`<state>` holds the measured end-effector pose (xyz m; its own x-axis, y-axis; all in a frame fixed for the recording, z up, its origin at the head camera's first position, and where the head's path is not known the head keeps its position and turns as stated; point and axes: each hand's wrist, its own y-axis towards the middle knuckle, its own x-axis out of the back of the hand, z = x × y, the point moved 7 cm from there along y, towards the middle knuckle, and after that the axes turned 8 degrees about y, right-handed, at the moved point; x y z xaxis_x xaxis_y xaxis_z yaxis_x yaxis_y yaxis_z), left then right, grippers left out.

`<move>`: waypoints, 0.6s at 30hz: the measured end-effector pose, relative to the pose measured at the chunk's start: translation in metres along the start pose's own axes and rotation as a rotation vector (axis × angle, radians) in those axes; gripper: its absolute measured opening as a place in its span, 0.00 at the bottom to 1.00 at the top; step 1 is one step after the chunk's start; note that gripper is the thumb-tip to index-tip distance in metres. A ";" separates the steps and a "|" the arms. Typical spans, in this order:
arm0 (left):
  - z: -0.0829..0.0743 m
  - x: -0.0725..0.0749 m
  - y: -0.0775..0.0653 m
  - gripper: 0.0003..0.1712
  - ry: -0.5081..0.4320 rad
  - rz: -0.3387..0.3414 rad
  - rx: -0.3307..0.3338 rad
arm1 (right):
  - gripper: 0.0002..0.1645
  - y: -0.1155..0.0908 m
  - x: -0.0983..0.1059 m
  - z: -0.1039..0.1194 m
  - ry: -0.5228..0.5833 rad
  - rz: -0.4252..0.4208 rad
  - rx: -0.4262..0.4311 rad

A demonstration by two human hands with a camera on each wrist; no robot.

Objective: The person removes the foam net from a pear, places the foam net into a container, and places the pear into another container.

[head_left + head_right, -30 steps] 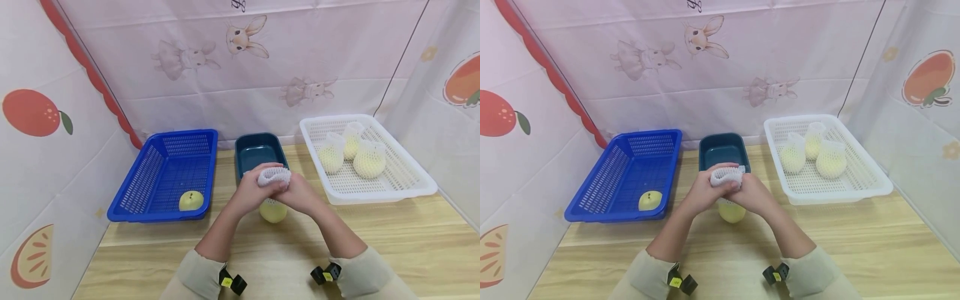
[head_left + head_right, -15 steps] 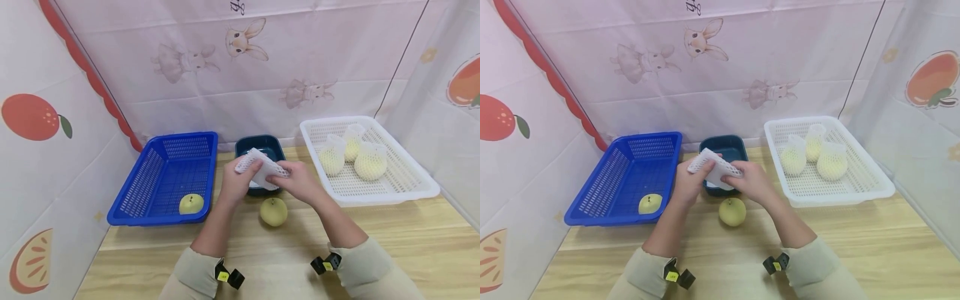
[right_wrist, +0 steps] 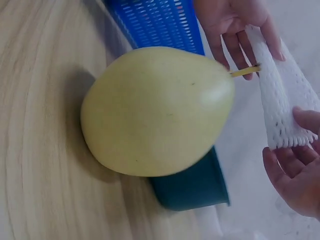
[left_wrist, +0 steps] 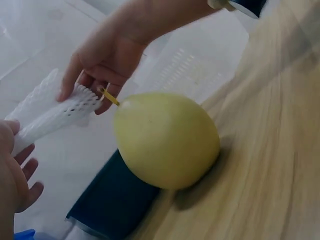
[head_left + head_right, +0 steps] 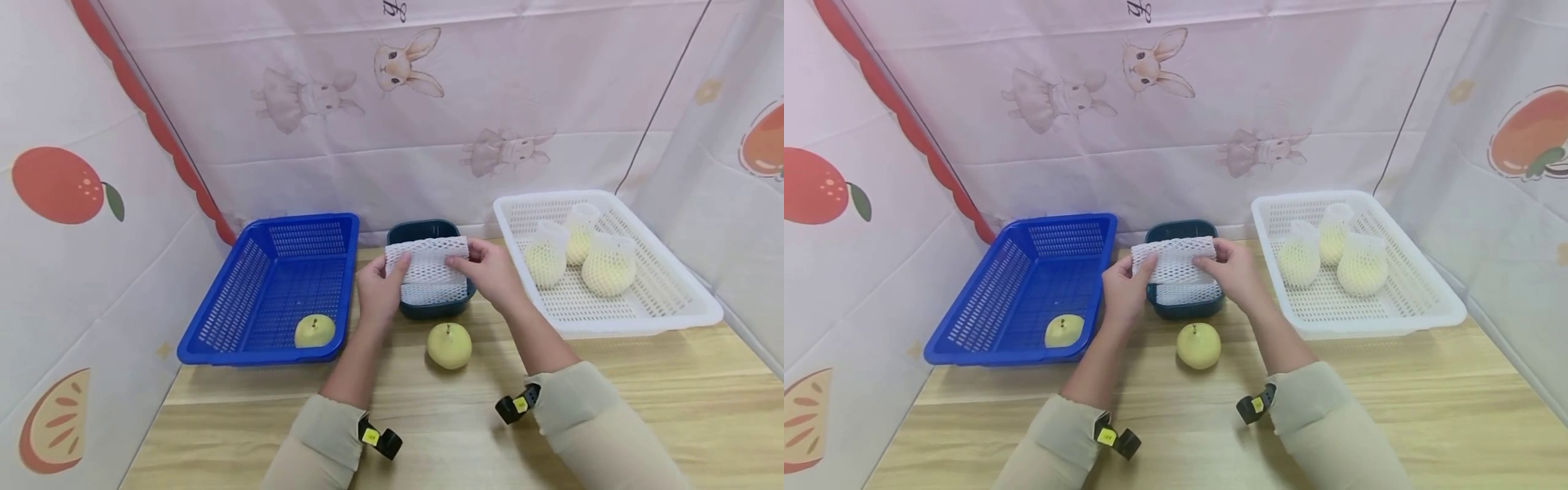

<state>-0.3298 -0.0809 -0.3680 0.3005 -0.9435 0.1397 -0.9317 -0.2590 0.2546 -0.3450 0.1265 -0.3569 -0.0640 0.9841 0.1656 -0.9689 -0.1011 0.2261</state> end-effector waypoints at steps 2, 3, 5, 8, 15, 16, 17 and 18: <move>0.004 0.000 0.005 0.23 0.090 -0.038 -0.011 | 0.23 0.006 -0.001 -0.007 -0.010 -0.030 -0.013; 0.006 0.000 0.007 0.23 0.129 -0.052 -0.008 | 0.23 0.009 -0.001 -0.010 -0.015 -0.048 -0.020; 0.010 -0.001 0.011 0.23 0.203 -0.080 0.007 | 0.23 0.014 -0.003 -0.015 -0.008 -0.077 -0.030; 0.017 -0.003 0.017 0.25 0.288 -0.083 0.045 | 0.21 0.022 -0.005 -0.022 -0.003 -0.120 -0.038; 0.027 -0.010 0.023 0.35 0.547 -0.034 -0.016 | 0.15 0.039 -0.006 -0.035 -0.171 -0.158 -0.066; 0.026 -0.012 0.022 0.35 0.610 -0.020 -0.062 | 0.14 0.041 -0.006 -0.036 -0.207 -0.161 -0.061; 0.025 -0.016 0.021 0.36 0.677 0.000 -0.104 | 0.13 0.044 -0.007 -0.037 -0.248 -0.165 -0.053; 0.023 -0.020 0.021 0.35 0.748 0.023 -0.146 | 0.12 0.046 -0.008 -0.037 -0.290 -0.166 -0.046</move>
<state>-0.3597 -0.0727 -0.3879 0.3880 -0.5433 0.7445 -0.9186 -0.1618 0.3607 -0.3976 0.1192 -0.3832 0.1602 0.9035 0.3975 -0.9705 0.0706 0.2306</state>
